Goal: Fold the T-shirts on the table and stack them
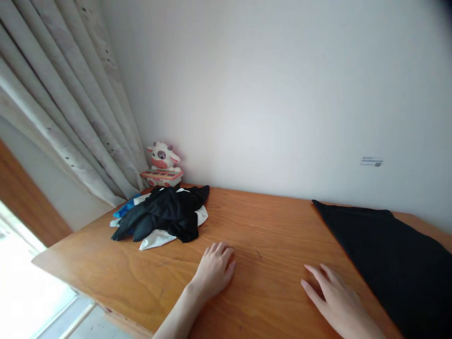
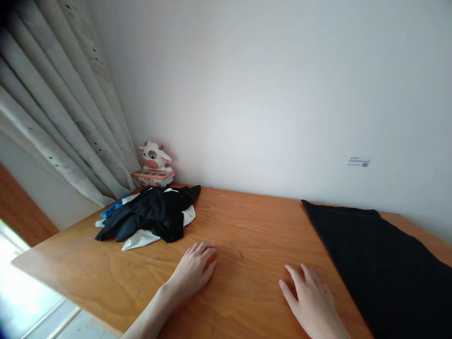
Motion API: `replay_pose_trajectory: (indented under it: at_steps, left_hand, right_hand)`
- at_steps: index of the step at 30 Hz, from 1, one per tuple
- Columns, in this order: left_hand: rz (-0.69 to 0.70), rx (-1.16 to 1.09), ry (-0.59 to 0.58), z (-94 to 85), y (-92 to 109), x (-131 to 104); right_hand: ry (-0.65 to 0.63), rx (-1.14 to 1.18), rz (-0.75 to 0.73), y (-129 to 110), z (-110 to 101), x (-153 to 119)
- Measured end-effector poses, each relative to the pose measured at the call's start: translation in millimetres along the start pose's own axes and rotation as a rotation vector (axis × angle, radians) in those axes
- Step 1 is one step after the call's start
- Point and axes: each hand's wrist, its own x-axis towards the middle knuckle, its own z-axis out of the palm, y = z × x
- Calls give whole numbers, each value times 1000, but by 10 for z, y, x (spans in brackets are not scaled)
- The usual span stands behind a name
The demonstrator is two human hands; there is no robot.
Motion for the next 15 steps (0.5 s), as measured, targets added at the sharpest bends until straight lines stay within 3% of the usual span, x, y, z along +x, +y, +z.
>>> replay_pose_trajectory:
  at_steps: [2, 5, 10, 13, 15]
  left_hand:
    - [-4, 11, -24, 23, 11, -5]
    - [-11, 21, -46, 11, 36, 24]
    - [-31, -47, -36, 28, -8, 77]
    - [-87, -118, 45, 34, -158, 114]
    - [-150, -149, 175, 27, -308, 154]
  right_hand:
    - [84, 46, -97, -29, 99, 19]
    - [106, 196, -251, -105, 154, 62]
    - [95, 286, -314, -146, 261, 116]
    - [126, 297, -304, -98, 344, 160]
    - [125, 309, -323, -45, 379, 191]
